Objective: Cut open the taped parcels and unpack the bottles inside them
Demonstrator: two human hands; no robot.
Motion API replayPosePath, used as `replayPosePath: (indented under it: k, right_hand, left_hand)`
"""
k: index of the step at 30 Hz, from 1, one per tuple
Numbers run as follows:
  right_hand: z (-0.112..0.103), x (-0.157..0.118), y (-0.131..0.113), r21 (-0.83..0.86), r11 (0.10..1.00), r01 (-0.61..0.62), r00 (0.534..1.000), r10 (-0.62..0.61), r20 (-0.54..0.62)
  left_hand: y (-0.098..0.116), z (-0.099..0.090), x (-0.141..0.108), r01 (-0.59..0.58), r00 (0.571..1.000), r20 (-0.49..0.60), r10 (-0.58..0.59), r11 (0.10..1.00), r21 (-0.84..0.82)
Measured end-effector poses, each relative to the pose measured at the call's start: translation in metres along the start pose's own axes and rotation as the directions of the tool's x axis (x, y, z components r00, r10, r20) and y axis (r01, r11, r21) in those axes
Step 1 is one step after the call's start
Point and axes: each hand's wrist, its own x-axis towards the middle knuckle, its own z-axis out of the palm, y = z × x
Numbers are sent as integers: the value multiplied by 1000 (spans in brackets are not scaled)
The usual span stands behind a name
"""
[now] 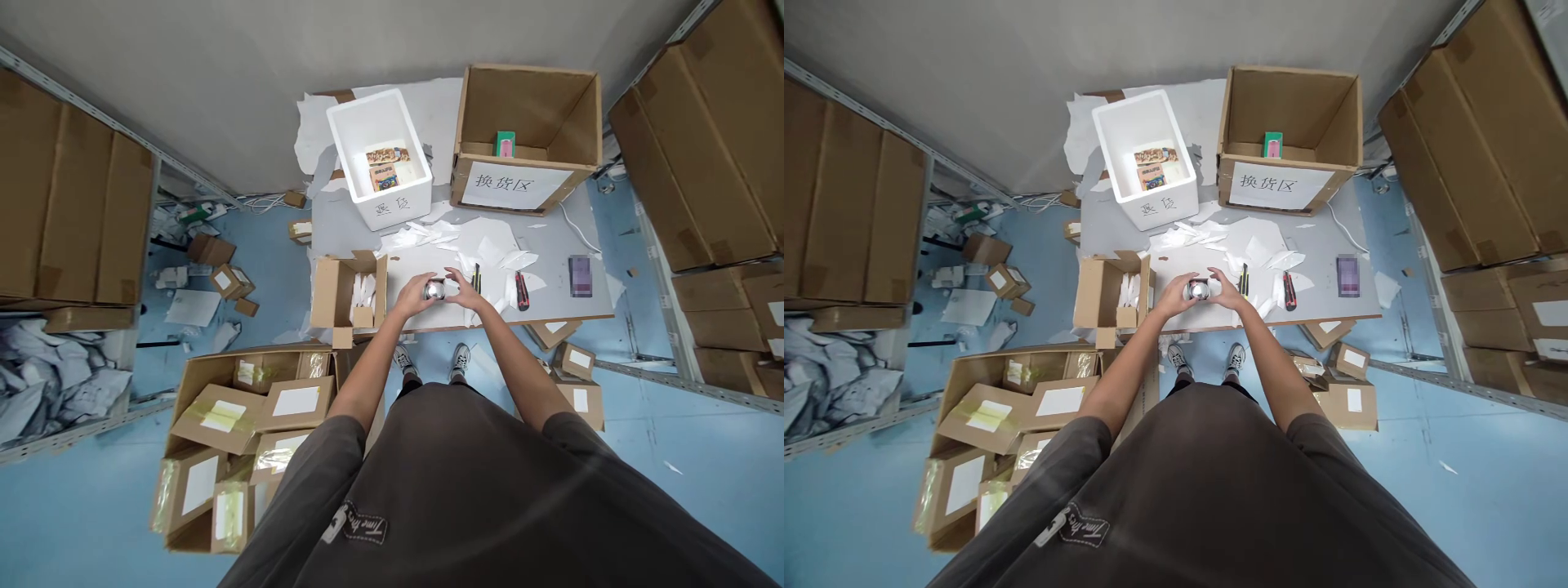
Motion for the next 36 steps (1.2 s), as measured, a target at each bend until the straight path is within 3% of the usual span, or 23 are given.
replayPosePath:
  k: [3, 5, 8, 10, 12, 15, 17, 20, 24, 30, 33, 36]
  right_hand:
    - [-5, 8, -9, 292, 941, -172, 979, 195, -51]
    - [-2, 20, -18, 390, 885, -254, 949, 305, -74]
    - [9, 37, -36, 390, 895, -219, 954, 280, -106]
    - [15, 39, -44, 297, 949, -106, 983, 144, -109]
    - [18, 28, -45, 96, 995, 24, 997, -16, -80]
    - [20, -1, -29, -240, 952, 190, 971, -218, -96]
    - [20, -15, -13, -318, 931, 181, 954, -245, -174]
    - [17, -15, 5, -310, 949, 65, 985, -112, -134]
    - [15, 9, 5, -289, 957, 15, 999, -23, -24]
    - [14, 18, -7, -297, 955, 26, 999, -31, -10]
    - [12, 19, -21, -310, 950, 26, 999, -36, -26]
    - [4, 27, -50, -299, 951, 79, 995, -96, -42]
  left_hand:
    - [-3, 3, 1, 21, 999, 44, -20, 999, -25]
    - [-7, 8, 3, 27, 999, 37, -24, 997, -66]
    - [-13, 19, 5, 38, 999, -21, -41, 988, -153]
    - [-18, 26, 6, 58, 994, -76, -77, 974, -221]
    - [-23, 32, 6, 96, 988, -92, -126, 954, -283]
    - [-30, 41, 6, 164, 977, -72, -201, 923, -349]
    - [-32, 44, 5, 169, 975, -74, -210, 915, -367]
    - [-31, 44, 7, 169, 974, -78, -212, 915, -366]
    - [-25, 36, 14, 232, 960, -58, -274, 894, -383]
    - [-18, 17, 18, 210, 971, -28, -238, 898, -387]
    - [-9, 0, 23, 204, 973, -30, -230, 910, -361]
    - [5, -27, 38, 148, 982, -57, -181, 921, -361]
